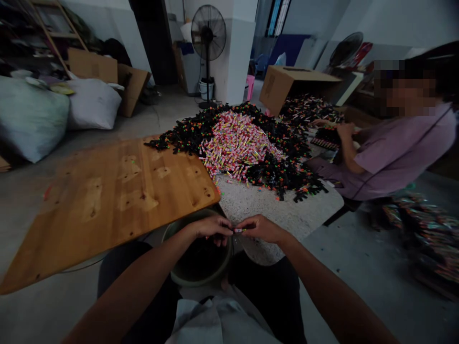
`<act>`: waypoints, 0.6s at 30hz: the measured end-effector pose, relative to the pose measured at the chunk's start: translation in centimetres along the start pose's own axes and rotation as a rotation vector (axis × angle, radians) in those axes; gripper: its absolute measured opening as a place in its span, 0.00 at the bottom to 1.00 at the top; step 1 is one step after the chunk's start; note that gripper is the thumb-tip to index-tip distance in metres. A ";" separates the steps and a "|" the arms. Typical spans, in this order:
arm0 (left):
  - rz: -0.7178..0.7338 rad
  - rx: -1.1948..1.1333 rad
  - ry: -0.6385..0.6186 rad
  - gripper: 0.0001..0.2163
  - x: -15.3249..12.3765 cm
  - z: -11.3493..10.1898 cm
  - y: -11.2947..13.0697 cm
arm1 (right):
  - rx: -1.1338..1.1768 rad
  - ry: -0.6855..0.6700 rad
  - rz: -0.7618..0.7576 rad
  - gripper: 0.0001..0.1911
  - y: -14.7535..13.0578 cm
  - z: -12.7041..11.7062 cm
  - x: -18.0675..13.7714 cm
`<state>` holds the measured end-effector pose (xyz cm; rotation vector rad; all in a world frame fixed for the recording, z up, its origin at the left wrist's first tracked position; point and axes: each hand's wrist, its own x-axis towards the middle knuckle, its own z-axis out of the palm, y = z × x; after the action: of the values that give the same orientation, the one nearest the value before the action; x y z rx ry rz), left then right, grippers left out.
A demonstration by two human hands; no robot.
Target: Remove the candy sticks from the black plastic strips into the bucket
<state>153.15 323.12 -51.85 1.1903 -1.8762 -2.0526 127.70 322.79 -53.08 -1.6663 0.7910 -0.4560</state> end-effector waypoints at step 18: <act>0.295 0.634 0.443 0.13 -0.3 -2.4 0.2 | -0.963 0.705 0.445 0.31 -1.5 -7.2 12.7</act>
<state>154.77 321.32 -51.38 1.2399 -2.3375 -0.9593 132.02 308.88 -51.29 -2.1004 2.0978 -0.3562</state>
